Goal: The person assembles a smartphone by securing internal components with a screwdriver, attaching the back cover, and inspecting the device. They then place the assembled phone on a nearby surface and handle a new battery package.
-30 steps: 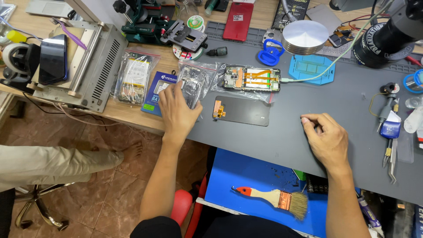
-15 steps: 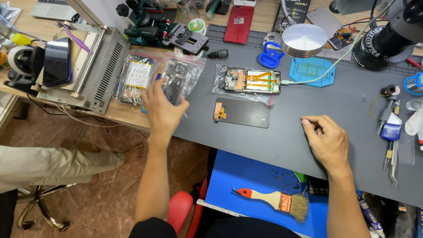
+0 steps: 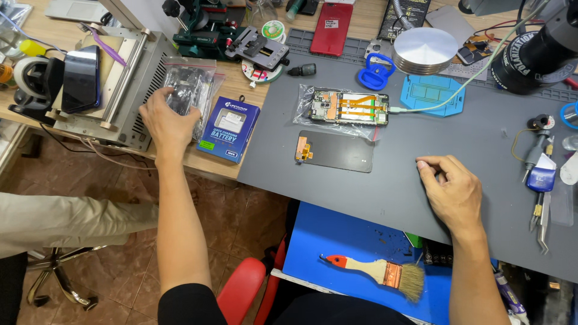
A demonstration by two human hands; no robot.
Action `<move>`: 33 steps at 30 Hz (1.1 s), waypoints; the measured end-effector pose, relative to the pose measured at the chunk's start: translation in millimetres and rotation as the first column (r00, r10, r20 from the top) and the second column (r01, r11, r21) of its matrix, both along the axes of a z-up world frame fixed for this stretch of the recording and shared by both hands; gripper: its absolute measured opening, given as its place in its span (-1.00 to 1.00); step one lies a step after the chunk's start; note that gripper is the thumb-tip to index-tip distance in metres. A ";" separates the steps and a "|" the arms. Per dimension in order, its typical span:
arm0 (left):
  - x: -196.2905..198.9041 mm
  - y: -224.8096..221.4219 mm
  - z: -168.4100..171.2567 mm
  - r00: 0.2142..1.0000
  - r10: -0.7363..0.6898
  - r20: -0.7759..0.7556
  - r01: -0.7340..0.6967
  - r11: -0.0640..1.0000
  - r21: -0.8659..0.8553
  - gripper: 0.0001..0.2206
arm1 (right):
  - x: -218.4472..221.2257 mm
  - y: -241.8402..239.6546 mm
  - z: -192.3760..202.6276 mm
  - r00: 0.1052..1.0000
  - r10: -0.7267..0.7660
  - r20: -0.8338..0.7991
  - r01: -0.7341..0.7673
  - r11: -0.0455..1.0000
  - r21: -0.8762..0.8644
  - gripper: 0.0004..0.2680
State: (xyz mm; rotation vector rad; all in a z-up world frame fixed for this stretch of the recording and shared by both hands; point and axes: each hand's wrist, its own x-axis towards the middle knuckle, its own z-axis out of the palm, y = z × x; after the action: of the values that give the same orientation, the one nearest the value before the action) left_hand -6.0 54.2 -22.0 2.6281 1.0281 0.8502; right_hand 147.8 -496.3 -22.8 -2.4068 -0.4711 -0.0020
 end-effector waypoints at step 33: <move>3.5 -115.3 64.6 0.811 -0.061 0.581 0.514 0.548 -0.660 -0.36 | -2.0 -1.6 1.9 1.000 -0.001 0.010 0.000 0.999 0.048 -0.90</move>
State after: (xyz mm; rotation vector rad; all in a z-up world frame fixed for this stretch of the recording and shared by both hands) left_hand -2.5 -61.2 42.6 1.5916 0.5618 0.6868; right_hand 145.8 -497.9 -20.9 -2.3613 -0.4696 -0.0247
